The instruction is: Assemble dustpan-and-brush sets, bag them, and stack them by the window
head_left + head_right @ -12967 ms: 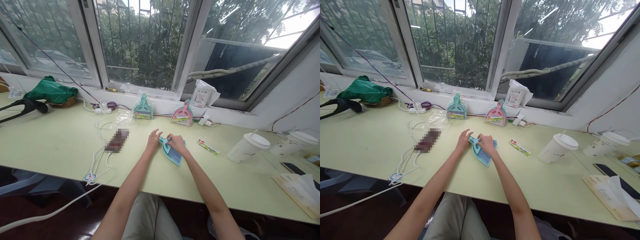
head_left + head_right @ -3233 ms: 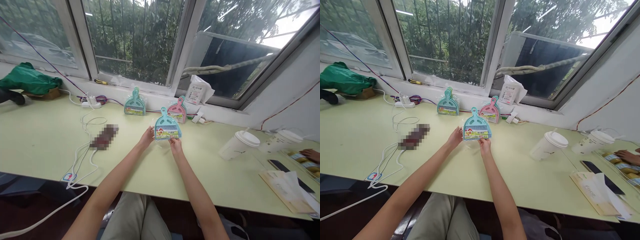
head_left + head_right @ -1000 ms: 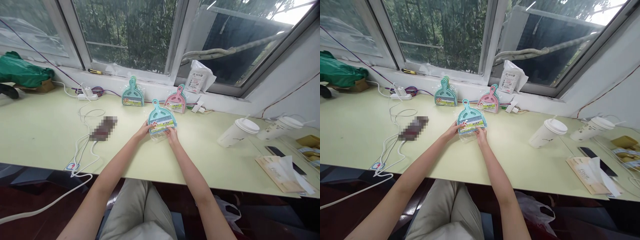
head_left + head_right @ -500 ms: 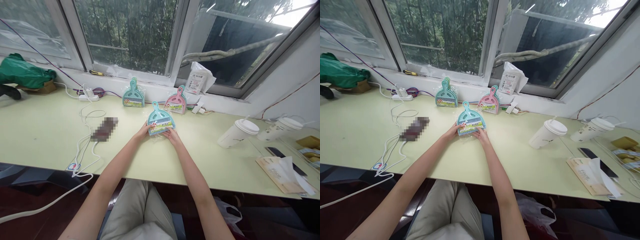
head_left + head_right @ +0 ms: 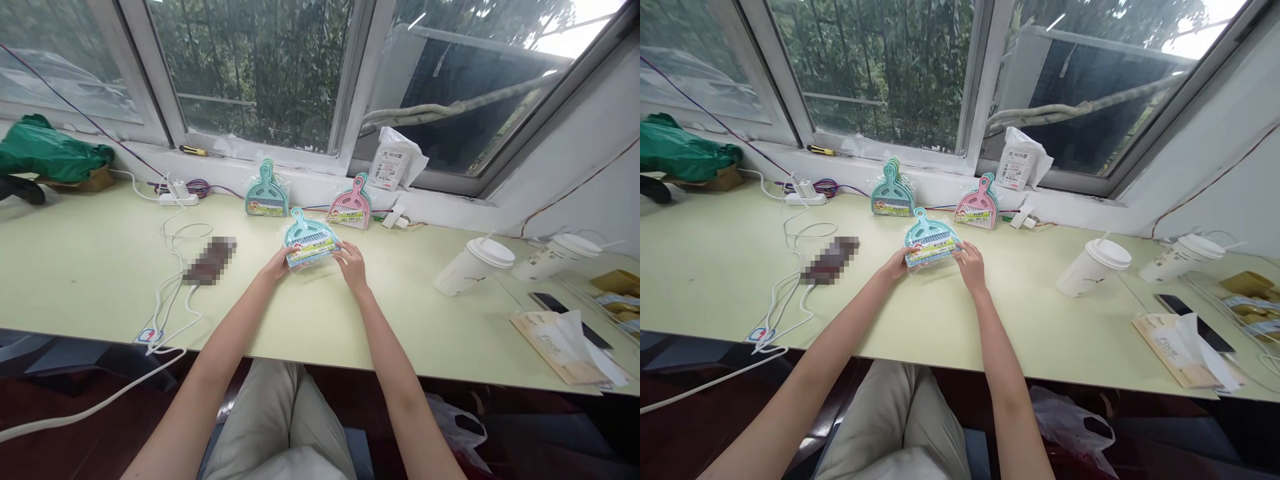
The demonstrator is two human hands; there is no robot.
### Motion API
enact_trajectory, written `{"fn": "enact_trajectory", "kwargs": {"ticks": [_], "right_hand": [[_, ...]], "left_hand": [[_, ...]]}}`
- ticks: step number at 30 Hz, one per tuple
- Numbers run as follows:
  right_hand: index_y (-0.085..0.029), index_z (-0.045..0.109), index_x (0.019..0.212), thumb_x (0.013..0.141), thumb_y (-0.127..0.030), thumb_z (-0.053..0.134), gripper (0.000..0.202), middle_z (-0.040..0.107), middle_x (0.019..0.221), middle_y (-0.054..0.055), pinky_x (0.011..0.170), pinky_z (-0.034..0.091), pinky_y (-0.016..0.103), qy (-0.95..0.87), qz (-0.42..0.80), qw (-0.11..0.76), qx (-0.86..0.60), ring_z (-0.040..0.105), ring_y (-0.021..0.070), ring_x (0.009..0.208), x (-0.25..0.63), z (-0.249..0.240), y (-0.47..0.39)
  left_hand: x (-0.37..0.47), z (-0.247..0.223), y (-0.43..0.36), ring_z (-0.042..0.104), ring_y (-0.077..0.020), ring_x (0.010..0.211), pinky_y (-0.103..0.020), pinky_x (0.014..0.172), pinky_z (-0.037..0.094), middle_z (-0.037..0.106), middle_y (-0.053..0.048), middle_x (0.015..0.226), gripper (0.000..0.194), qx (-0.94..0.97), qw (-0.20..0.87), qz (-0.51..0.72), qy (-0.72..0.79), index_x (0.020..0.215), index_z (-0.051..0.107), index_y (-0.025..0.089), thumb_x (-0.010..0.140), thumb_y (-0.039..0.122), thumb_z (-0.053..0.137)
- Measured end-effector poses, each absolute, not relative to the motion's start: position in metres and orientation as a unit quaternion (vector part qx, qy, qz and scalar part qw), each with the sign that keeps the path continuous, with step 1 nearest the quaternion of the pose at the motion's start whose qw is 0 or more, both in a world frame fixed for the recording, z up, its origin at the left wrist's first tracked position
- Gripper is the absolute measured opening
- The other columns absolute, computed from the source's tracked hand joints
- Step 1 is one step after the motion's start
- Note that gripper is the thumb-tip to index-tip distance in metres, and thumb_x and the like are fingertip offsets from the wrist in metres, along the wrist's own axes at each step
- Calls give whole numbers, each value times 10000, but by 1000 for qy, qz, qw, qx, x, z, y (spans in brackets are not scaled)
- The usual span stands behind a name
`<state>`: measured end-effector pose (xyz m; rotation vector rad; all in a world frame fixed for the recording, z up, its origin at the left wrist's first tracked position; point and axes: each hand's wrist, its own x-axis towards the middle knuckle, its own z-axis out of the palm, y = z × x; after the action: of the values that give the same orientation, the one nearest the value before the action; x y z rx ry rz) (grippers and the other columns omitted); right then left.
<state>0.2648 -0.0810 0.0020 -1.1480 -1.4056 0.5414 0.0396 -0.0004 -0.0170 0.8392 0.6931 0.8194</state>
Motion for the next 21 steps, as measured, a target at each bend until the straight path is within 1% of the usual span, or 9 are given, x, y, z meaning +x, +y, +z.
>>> {"fn": "enact_trajectory", "kwargs": {"ticks": [1,3,7,10,13,15,19,21], "right_hand": [[-328,713,785,725,-198,715,143,683,1092,-41,1144,228,433,-600,231,585,-494,452,188,1248,267,-2,-78],[-322,719,739,742,-238,710,85,708,1002,-31,1113,272,408,-599,228,586,-495,515,188,1149,273,-9,-73],[-319,728,760,766,-273,697,55,723,919,-25,1078,283,382,-624,178,562,-513,565,183,1014,281,-16,-68],[-291,711,713,797,-296,668,94,726,859,-15,1077,251,404,-659,100,520,-533,586,190,963,280,-17,-68],[-262,699,743,833,-322,626,130,726,861,-1,1077,227,425,-687,24,487,-538,607,191,937,279,-18,-69],[-248,692,768,845,-335,608,143,722,835,6,1047,259,422,-684,-17,481,-548,614,190,883,278,-19,-69],[-236,684,789,856,-304,584,139,689,716,5,922,354,384,-676,-68,460,-572,577,181,736,281,-23,-71],[-233,683,789,854,-296,581,136,677,728,15,898,367,383,-670,-85,457,-578,563,183,744,282,-24,-72]], "left_hand": [[40,-18,-1,696,-256,801,-369,675,558,688,-138,1032,580,402,778,367,313,1268,477,171,720,242,654],[39,-18,-2,699,-258,789,-361,672,557,684,-157,1033,594,434,779,344,295,1272,469,152,724,248,679],[34,-16,-4,702,-263,764,-323,635,556,671,-184,1055,549,486,773,305,269,1212,509,133,725,276,718],[28,-13,-4,700,-269,810,-308,642,565,648,-193,1117,555,514,769,280,257,1199,514,128,708,263,736],[24,-13,-2,697,-260,848,-305,659,576,612,-190,1193,616,536,762,264,249,1235,475,134,692,244,743],[24,-15,-2,698,-255,850,-311,666,580,595,-194,1217,665,549,756,257,245,1268,434,145,687,237,745],[29,-18,-5,700,-268,828,-318,631,580,587,-205,1219,723,572,747,248,233,1282,383,166,670,240,761],[33,-17,-8,699,-276,822,-317,616,577,594,-206,1201,721,578,741,253,231,1267,382,163,663,245,767]]}}
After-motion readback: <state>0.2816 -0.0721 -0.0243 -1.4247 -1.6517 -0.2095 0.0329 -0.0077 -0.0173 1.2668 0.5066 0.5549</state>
